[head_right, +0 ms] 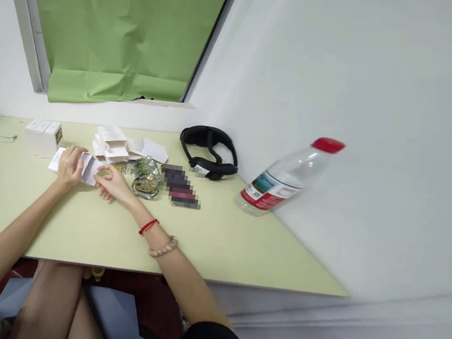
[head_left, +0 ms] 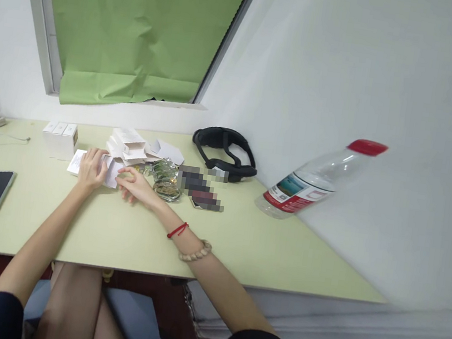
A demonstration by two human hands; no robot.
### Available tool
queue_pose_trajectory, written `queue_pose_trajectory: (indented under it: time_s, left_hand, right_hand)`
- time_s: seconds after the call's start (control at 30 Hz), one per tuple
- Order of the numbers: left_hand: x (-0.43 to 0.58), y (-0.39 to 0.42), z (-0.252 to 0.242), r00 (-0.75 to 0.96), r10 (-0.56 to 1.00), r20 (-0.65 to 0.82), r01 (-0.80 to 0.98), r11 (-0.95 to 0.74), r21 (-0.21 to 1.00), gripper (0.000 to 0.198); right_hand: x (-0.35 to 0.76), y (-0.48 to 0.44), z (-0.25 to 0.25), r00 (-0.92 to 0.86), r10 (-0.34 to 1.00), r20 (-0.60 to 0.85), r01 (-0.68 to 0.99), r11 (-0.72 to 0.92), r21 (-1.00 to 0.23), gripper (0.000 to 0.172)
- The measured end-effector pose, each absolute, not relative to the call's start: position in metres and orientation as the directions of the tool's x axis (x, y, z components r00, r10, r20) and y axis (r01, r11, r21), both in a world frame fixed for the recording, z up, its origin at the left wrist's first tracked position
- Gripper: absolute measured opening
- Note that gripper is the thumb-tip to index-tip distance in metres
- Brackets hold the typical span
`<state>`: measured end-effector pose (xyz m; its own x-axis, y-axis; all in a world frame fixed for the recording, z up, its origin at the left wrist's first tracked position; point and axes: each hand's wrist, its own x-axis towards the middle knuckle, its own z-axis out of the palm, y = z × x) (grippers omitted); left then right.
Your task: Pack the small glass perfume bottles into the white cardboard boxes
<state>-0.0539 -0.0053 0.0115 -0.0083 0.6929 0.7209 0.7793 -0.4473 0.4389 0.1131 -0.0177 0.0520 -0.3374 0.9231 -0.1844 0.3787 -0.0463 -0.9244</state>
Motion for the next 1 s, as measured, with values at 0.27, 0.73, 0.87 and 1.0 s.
queue_pose_trajectory:
  time_s: [0.27, 0.73, 0.87, 1.0]
  left_hand:
    - [-0.054, -0.004, 0.011, 0.114, 0.701, 0.704, 0.766, -0.513, 0.387, 0.029]
    - [-0.057, -0.001, 0.006, 0.262, 0.686, 0.679, 0.758, -0.582, 0.296, 0.037]
    - [-0.059, -0.002, 0.007, 0.201, 0.679, 0.707, 0.772, -0.554, 0.312, 0.036]
    - [-0.055, -0.006, 0.010, 0.232, 0.631, 0.741, 0.754, -0.598, 0.273, 0.037]
  right_hand:
    - [0.103, -0.019, 0.031, -0.286, 0.956, -0.071, 0.447, 0.067, -0.892, 0.037]
    - [0.101, -0.017, 0.041, -0.173, 0.985, -0.005, 0.317, 0.051, -0.947, 0.027]
    - [0.102, -0.019, 0.041, -0.120, 0.991, -0.058, 0.379, -0.008, -0.925, 0.042]
    - [0.100, -0.019, 0.039, -0.207, 0.970, -0.124, 0.371, -0.039, -0.928, 0.031]
